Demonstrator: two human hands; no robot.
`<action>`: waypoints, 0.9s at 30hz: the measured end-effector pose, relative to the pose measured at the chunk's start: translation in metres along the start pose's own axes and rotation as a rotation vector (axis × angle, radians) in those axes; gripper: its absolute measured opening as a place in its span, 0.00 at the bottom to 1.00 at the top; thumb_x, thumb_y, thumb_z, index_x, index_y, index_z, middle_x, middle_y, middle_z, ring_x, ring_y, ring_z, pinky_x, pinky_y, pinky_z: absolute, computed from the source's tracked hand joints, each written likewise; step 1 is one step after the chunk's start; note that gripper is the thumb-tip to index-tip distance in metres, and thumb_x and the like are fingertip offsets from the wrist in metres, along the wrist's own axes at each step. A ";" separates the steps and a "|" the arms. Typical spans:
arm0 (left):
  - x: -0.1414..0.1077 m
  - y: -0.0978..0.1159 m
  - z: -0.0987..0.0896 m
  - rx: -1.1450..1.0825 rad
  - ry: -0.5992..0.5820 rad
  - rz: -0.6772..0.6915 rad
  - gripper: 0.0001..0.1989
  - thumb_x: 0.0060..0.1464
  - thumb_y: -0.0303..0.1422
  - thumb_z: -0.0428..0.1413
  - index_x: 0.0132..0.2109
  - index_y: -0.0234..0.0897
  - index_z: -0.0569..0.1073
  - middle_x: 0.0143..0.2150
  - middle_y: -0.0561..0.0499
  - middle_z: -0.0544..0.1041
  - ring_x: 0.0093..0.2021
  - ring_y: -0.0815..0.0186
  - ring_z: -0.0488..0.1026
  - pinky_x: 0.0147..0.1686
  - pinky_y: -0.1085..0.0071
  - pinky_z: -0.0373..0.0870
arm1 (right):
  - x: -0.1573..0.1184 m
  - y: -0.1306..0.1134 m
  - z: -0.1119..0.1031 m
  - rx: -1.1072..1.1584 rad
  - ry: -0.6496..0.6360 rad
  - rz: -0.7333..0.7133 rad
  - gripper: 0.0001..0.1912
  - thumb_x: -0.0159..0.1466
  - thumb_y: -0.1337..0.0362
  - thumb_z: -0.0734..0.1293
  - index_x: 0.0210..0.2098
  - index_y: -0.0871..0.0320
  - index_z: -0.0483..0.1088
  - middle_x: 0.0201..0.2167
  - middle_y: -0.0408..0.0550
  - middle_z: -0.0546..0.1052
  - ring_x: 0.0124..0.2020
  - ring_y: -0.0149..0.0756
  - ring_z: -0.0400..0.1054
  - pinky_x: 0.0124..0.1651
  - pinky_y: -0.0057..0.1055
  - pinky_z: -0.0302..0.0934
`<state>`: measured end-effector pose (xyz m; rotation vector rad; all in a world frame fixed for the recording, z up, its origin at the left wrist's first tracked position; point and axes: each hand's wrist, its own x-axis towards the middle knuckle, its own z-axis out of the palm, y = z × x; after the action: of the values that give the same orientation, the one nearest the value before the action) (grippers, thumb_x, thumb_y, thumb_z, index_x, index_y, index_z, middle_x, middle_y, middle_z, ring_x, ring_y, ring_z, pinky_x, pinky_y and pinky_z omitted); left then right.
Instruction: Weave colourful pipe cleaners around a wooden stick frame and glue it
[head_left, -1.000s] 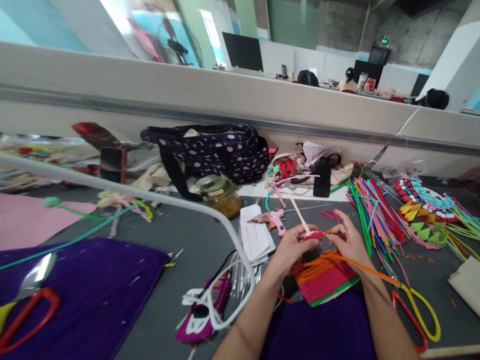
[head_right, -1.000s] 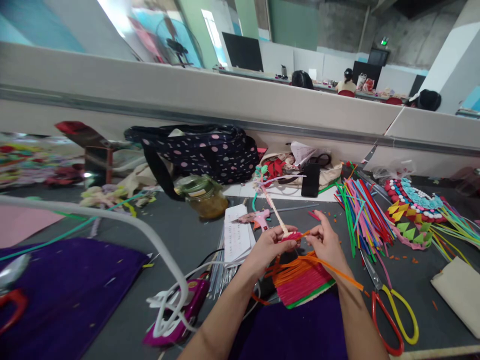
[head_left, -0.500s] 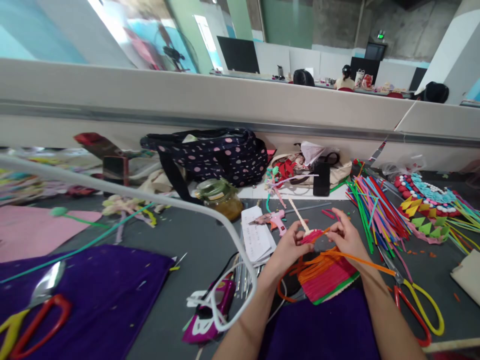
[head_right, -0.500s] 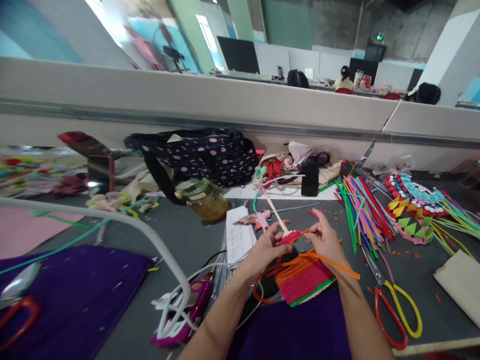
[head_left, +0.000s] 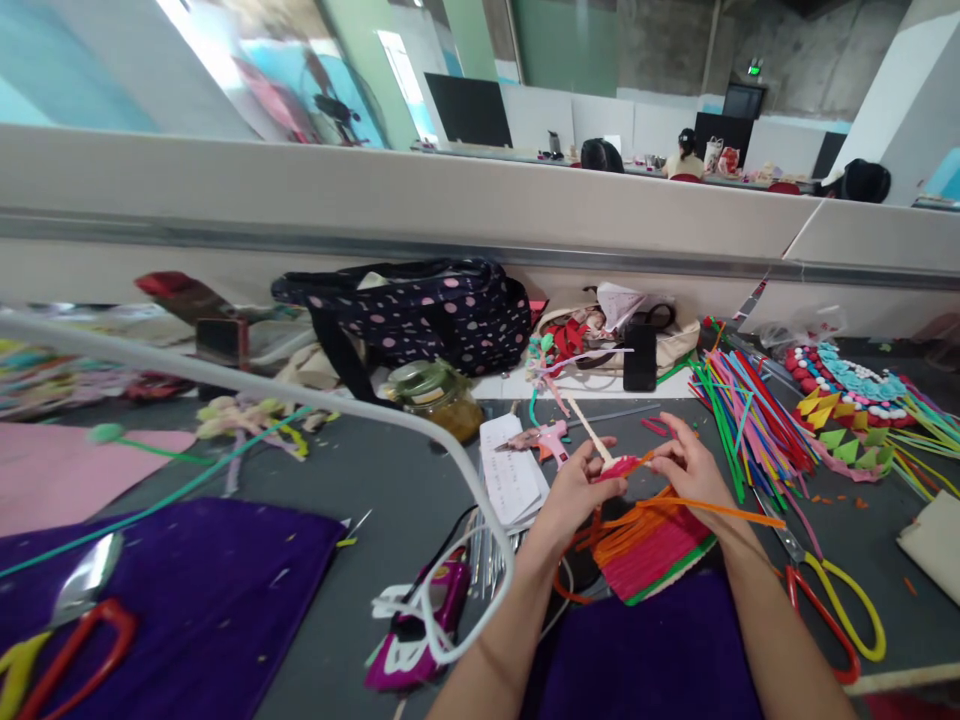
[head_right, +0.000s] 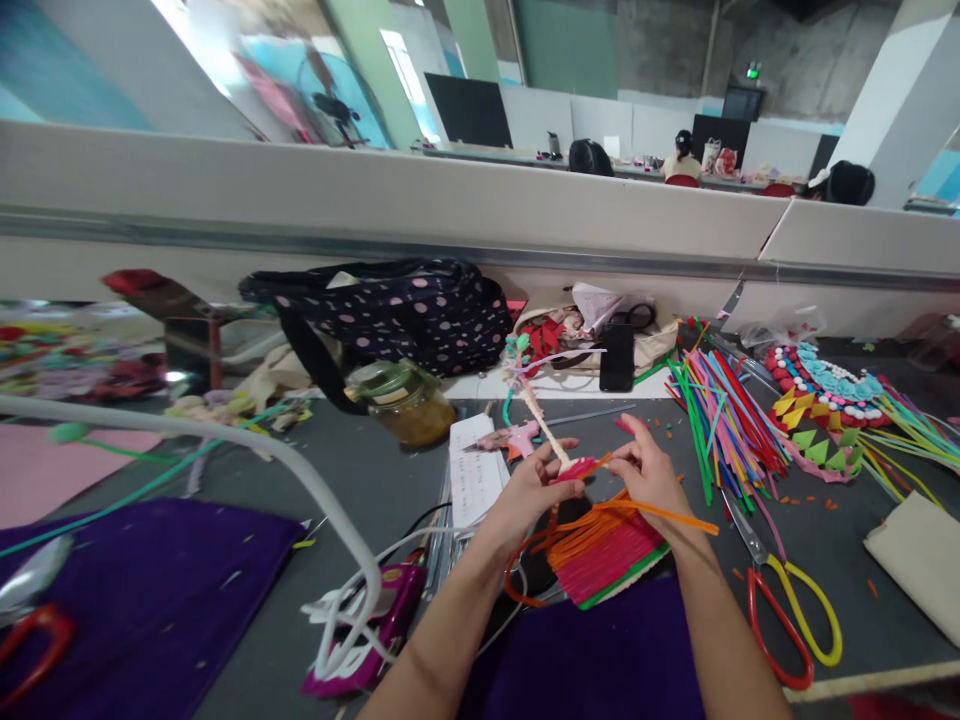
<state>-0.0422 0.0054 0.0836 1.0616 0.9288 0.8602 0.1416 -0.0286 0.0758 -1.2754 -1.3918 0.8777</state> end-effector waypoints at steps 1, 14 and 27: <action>0.001 0.000 0.000 0.001 0.009 -0.003 0.31 0.33 0.25 0.65 0.49 0.35 0.66 0.25 0.54 0.76 0.25 0.66 0.74 0.26 0.74 0.67 | 0.000 0.003 -0.003 0.011 0.036 0.002 0.30 0.58 0.65 0.64 0.60 0.52 0.56 0.33 0.44 0.77 0.33 0.34 0.70 0.38 0.32 0.64; 0.023 0.012 -0.001 -0.258 0.161 0.071 0.29 0.35 0.27 0.66 0.47 0.33 0.67 0.26 0.54 0.76 0.23 0.69 0.73 0.29 0.71 0.73 | -0.018 0.025 -0.059 0.054 0.672 0.021 0.19 0.60 0.50 0.63 0.22 0.58 0.64 0.17 0.39 0.64 0.19 0.28 0.58 0.25 0.26 0.53; 0.041 0.021 0.005 -0.441 0.294 0.053 0.17 0.34 0.21 0.64 0.31 0.34 0.65 0.21 0.54 0.74 0.22 0.68 0.74 0.26 0.69 0.76 | -0.010 0.003 -0.070 0.753 0.598 0.164 0.11 0.49 0.62 0.74 0.31 0.59 0.74 0.28 0.43 0.76 0.29 0.29 0.70 0.34 0.26 0.66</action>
<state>-0.0257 0.0463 0.0963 0.5893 0.8989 1.2219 0.2093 -0.0455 0.0870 -0.9397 -0.4143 0.9048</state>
